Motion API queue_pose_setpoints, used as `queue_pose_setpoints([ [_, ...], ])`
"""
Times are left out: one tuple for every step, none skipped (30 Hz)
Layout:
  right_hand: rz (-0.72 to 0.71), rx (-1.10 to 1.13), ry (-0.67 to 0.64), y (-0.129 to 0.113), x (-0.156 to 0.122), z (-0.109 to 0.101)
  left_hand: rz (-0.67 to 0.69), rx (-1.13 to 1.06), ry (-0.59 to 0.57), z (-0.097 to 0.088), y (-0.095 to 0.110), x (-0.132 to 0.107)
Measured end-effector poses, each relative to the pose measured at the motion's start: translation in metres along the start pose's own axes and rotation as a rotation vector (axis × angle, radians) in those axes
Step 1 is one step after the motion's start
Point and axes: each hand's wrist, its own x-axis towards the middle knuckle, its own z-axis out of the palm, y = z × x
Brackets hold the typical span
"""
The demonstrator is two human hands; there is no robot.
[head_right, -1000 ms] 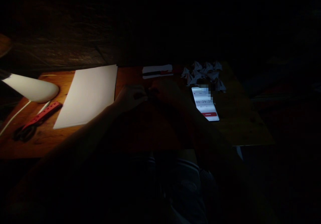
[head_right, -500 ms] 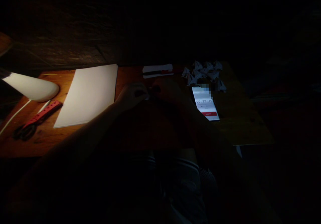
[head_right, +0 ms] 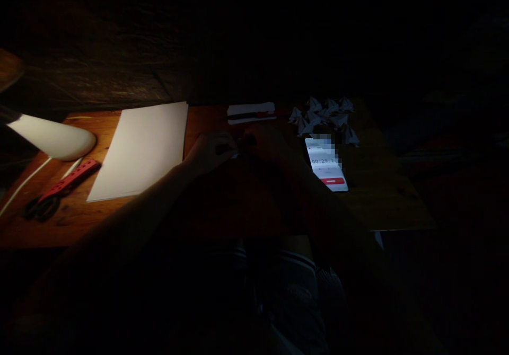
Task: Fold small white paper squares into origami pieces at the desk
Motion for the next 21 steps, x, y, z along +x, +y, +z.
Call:
queue_pose_setpoints([
  [-0.007, 0.007, -0.007, 0.001, 0.0, -0.001, 0.018, 0.024, -0.014, -0.001, 0.001, -0.001],
  [-0.013, 0.017, -0.019, 0.001, 0.0, -0.003, 0.04, 0.048, -0.03, -0.002, 0.002, -0.001],
  [-0.02, 0.027, -0.033, 0.001, -0.001, -0.005, 0.065, 0.07, -0.046, -0.003, 0.003, -0.002],
  [-0.028, 0.036, -0.049, 0.001, -0.001, -0.008, 0.089, 0.092, -0.064, -0.004, 0.004, -0.002],
  [-0.031, 0.042, -0.063, 0.0, -0.002, -0.011, 0.108, 0.113, -0.081, -0.006, 0.005, -0.003],
  [-0.031, 0.044, -0.074, -0.001, -0.003, -0.013, 0.121, 0.133, -0.097, -0.007, 0.006, -0.003],
  [-0.028, 0.043, -0.079, -0.003, -0.003, -0.016, 0.127, 0.15, -0.111, -0.009, 0.007, -0.004],
  [-0.018, 0.042, -0.08, -0.005, -0.004, -0.017, 0.126, 0.161, -0.12, -0.01, 0.007, -0.004],
  [-0.003, 0.042, -0.078, -0.006, -0.004, -0.018, 0.125, 0.164, -0.127, -0.011, 0.007, -0.004],
  [0.017, 0.043, -0.076, -0.008, -0.004, -0.018, 0.124, 0.159, -0.133, -0.012, 0.007, -0.005],
  [0.038, 0.043, -0.075, -0.009, -0.004, -0.018, 0.127, 0.15, -0.137, -0.013, 0.006, -0.005],
  [0.056, 0.044, -0.078, -0.01, -0.004, -0.018, 0.131, 0.141, -0.14, -0.014, 0.006, -0.005],
  [0.069, 0.043, -0.08, -0.011, -0.003, -0.018, 0.135, 0.134, -0.143, -0.014, 0.006, -0.005],
  [0.079, 0.041, -0.08, -0.011, -0.003, -0.018, 0.138, 0.129, -0.147, -0.014, 0.005, -0.005],
  [0.084, 0.038, -0.076, -0.011, -0.003, -0.017, 0.141, 0.126, -0.15, -0.014, 0.005, -0.005],
  [0.087, 0.036, -0.07, -0.012, -0.003, -0.017, 0.143, 0.124, -0.153, -0.014, 0.006, -0.004],
  [0.087, 0.037, -0.064, -0.012, -0.003, -0.017, 0.143, 0.123, -0.157, -0.014, 0.006, -0.004],
  [0.087, 0.041, -0.062, -0.012, -0.003, -0.016, 0.145, 0.122, -0.16, -0.014, 0.006, -0.004],
  [0.092, 0.046, -0.061, -0.012, -0.002, -0.016, 0.148, 0.124, -0.163, -0.014, 0.006, -0.003],
  [0.098, 0.052, -0.065, -0.013, -0.002, -0.015, 0.15, 0.128, -0.164, -0.014, 0.006, -0.003],
  [0.101, 0.057, -0.072, -0.013, -0.002, -0.015, 0.152, 0.134, -0.165, -0.014, 0.006, -0.002],
])
